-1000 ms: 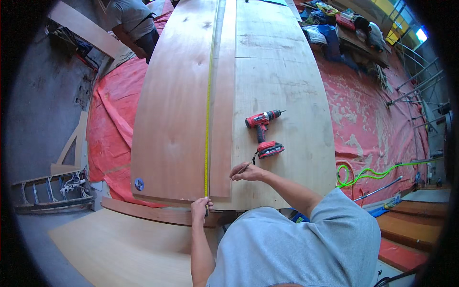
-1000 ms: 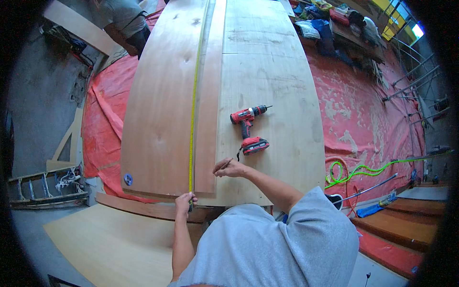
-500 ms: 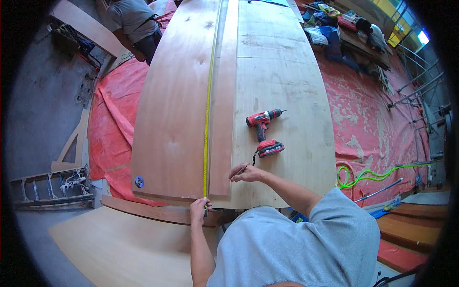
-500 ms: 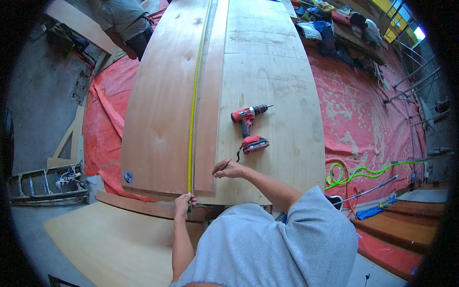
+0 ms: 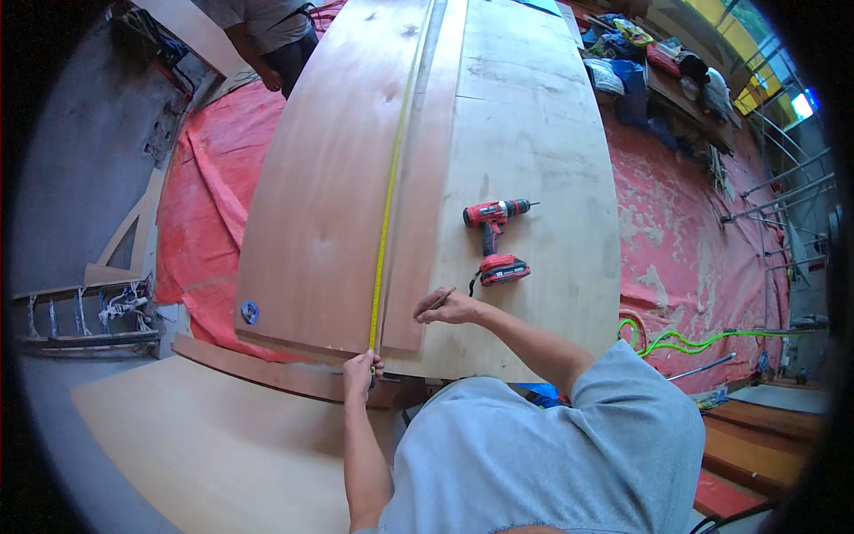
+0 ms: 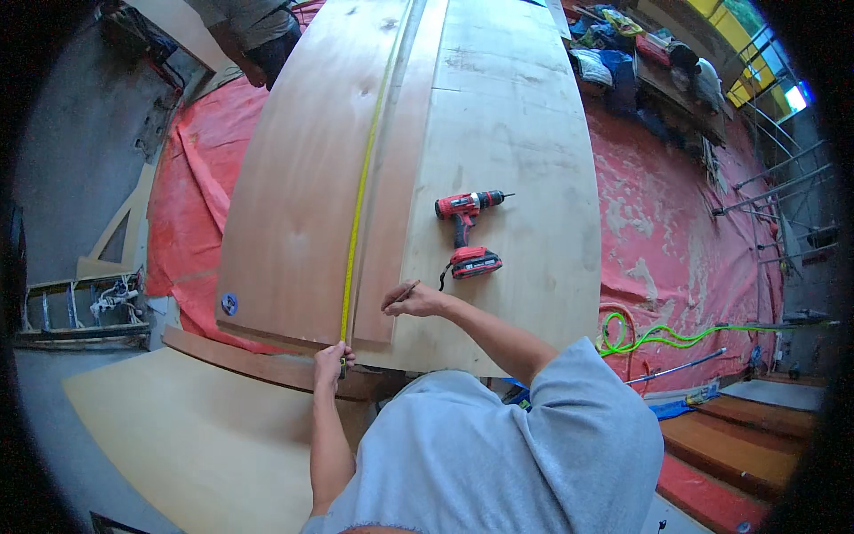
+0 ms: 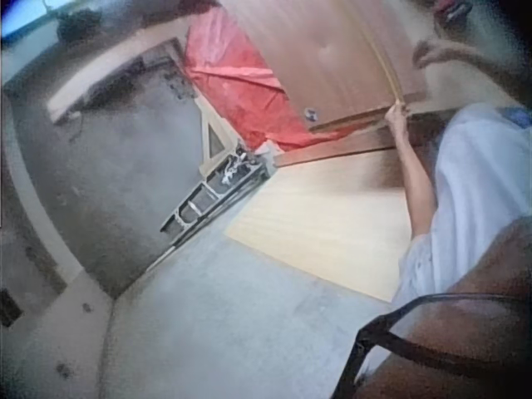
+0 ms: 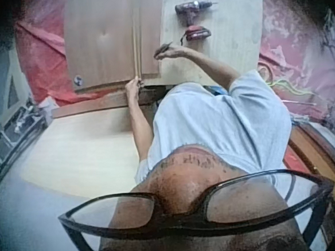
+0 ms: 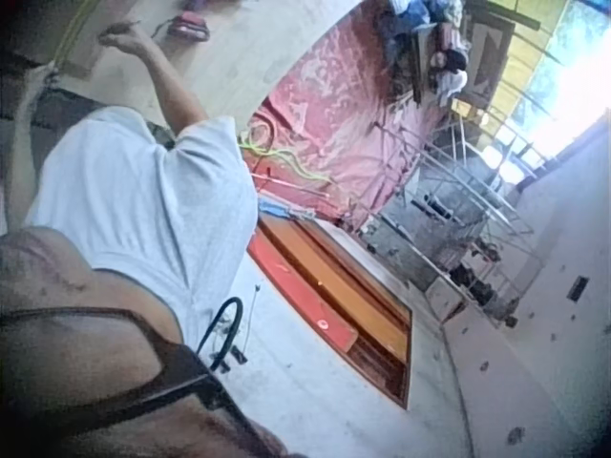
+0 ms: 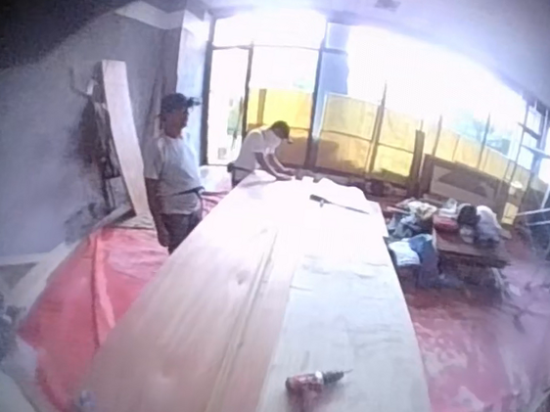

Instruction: The person uses a tape measure and a pencil to mark measurements on a wooden panel, then picks up a power drill and points it at the markings while talking to another person.

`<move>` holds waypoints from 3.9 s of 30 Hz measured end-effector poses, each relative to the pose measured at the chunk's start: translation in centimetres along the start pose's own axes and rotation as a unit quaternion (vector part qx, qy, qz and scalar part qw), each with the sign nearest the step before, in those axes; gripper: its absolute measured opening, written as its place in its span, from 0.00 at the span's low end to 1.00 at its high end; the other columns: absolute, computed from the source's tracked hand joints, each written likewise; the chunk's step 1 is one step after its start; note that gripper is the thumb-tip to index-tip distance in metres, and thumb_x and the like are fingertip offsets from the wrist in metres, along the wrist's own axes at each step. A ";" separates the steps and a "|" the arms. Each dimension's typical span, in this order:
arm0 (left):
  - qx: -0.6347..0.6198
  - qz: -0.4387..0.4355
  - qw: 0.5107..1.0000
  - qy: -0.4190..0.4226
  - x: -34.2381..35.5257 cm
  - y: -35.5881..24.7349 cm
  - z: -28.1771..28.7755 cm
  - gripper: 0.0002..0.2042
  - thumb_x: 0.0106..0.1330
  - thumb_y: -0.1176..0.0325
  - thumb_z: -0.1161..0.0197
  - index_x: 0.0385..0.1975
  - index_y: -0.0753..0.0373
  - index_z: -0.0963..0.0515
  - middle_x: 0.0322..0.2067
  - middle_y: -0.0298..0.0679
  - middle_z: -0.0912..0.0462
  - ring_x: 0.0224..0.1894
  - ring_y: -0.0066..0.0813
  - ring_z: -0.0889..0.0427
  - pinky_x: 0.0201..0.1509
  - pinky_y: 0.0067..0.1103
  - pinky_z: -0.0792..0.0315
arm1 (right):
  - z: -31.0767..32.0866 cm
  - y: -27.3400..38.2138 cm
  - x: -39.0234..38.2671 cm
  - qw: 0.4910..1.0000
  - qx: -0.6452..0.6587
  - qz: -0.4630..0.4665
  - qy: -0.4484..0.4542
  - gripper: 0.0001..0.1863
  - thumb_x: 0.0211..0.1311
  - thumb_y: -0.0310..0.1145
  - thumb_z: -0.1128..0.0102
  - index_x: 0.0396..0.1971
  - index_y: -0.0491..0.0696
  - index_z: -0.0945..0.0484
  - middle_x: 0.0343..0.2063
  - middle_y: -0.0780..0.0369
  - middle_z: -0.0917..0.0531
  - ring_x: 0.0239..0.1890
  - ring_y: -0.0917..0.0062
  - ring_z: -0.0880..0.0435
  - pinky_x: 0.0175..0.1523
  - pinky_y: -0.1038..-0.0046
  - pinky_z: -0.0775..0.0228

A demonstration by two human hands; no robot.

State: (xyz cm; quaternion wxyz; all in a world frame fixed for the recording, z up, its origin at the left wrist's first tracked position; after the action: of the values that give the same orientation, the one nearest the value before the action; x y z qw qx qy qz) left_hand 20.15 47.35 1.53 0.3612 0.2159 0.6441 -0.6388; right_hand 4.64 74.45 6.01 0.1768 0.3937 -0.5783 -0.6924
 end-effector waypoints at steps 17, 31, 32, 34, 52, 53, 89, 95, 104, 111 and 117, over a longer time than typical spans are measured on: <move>0.014 0.030 0.999 -0.030 0.1 1.0 0.6 0.18 0.80 0.60 0.42 0.32 0.69 0.18 0.25 0.40 0.17 0.25 0.26 0.17 0.29 0.23 0.22 | -0.7 1.5 3.9 0.997 -0.027 0.041 0.067 0.12 0.68 0.36 0.30 0.43 0.44 0.11 0.37 0.62 0.09 0.41 0.78 0.12 0.50 0.70 0.19; 0.070 -0.055 0.996 -0.025 1.5 -1.3 1.2 0.18 0.78 0.61 0.41 0.29 0.67 0.16 0.24 0.37 0.16 0.27 0.25 0.18 0.34 0.26 0.24 | 1.0 -0.9 3.5 1.000 -0.007 0.001 0.018 0.12 0.69 0.35 0.31 0.44 0.42 0.12 0.37 0.64 0.10 0.42 0.81 0.14 0.51 0.74 0.21; 0.046 -0.035 0.998 -0.038 1.2 -0.5 2.0 0.17 0.78 0.61 0.40 0.32 0.69 0.14 0.26 0.37 0.14 0.28 0.24 0.16 0.36 0.25 0.22 | 0.1 0.8 3.5 0.999 -0.015 -0.017 0.039 0.12 0.70 0.35 0.32 0.44 0.42 0.12 0.37 0.64 0.10 0.42 0.81 0.13 0.51 0.74 0.20; 0.045 -0.016 0.998 -0.043 1.2 -0.2 1.9 0.18 0.77 0.61 0.40 0.34 0.70 0.14 0.27 0.38 0.14 0.29 0.24 0.16 0.37 0.25 0.21 | 0.0 0.3 3.3 0.999 -0.016 -0.021 0.035 0.12 0.70 0.35 0.32 0.43 0.42 0.12 0.37 0.63 0.10 0.42 0.80 0.13 0.51 0.75 0.20; 0.041 -0.004 0.998 -0.043 1.2 1.2 1.8 0.17 0.76 0.60 0.37 0.31 0.69 0.14 0.25 0.37 0.14 0.27 0.22 0.18 0.32 0.24 0.23 | -8.0 7.4 14.3 0.936 -0.212 0.090 0.265 0.12 0.59 0.36 0.30 0.39 0.45 0.13 0.34 0.61 0.11 0.39 0.75 0.13 0.48 0.68 0.21; 0.037 0.010 0.998 -0.050 0.6 0.4 1.7 0.17 0.76 0.60 0.37 0.32 0.69 0.13 0.25 0.36 0.14 0.26 0.22 0.18 0.32 0.24 0.24 | -8.5 7.1 15.3 0.924 -0.225 0.095 0.293 0.12 0.59 0.34 0.30 0.39 0.44 0.13 0.34 0.62 0.11 0.39 0.76 0.13 0.48 0.69 0.21; 0.105 0.015 0.993 -0.060 0.2 0.3 2.3 0.18 0.74 0.58 0.35 0.29 0.68 0.14 0.23 0.36 0.15 0.25 0.22 0.19 0.34 0.25 0.26 | -11.4 4.3 18.3 0.870 -0.216 0.170 0.411 0.09 0.63 0.32 0.30 0.38 0.42 0.13 0.32 0.60 0.12 0.36 0.75 0.15 0.46 0.69 0.22; 0.101 0.009 0.993 -0.068 0.2 0.2 2.2 0.18 0.74 0.57 0.34 0.30 0.67 0.13 0.23 0.35 0.14 0.26 0.22 0.18 0.34 0.25 0.25 | -11.2 3.5 18.6 0.870 -0.213 0.160 0.415 0.10 0.63 0.32 0.30 0.38 0.42 0.13 0.33 0.60 0.11 0.36 0.75 0.14 0.47 0.69 0.22; 0.119 0.027 0.991 -0.060 0.5 0.8 2.6 0.18 0.73 0.52 0.35 0.35 0.62 0.10 0.28 0.39 0.10 0.33 0.28 0.13 0.43 0.29 0.23 | -11.3 3.6 18.6 0.864 -0.249 0.159 0.408 0.09 0.64 0.33 0.32 0.39 0.43 0.13 0.33 0.60 0.11 0.37 0.74 0.13 0.48 0.69 0.22; 0.149 0.018 0.987 -0.065 0.5 0.7 2.6 0.18 0.72 0.51 0.35 0.35 0.61 0.10 0.28 0.38 0.10 0.33 0.29 0.13 0.43 0.29 0.23 | -11.1 3.5 18.7 0.868 -0.245 0.178 0.393 0.10 0.64 0.34 0.33 0.39 0.43 0.13 0.34 0.59 0.11 0.37 0.72 0.13 0.48 0.68 0.22; 0.128 0.034 0.989 -0.066 -0.8 -1.0 2.3 0.18 0.73 0.53 0.36 0.36 0.64 0.11 0.27 0.38 0.11 0.31 0.26 0.14 0.42 0.27 0.23 | -11.2 3.5 18.5 0.866 -0.252 0.171 0.398 0.10 0.64 0.33 0.33 0.39 0.43 0.13 0.33 0.60 0.11 0.37 0.73 0.14 0.48 0.68 0.22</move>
State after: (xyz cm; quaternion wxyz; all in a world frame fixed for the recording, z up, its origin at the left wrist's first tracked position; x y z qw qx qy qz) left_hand 20.39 45.16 2.97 0.3936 0.2391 0.5241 -0.7164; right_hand 0.66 53.13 2.78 0.6004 0.4727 -0.3231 -0.5583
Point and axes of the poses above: each hand's wrist, its own x-axis towards the middle knuckle, its own z-axis out of the back of the hand, y = z × x, the point moved 5 cm from there along x, towards the middle knuckle
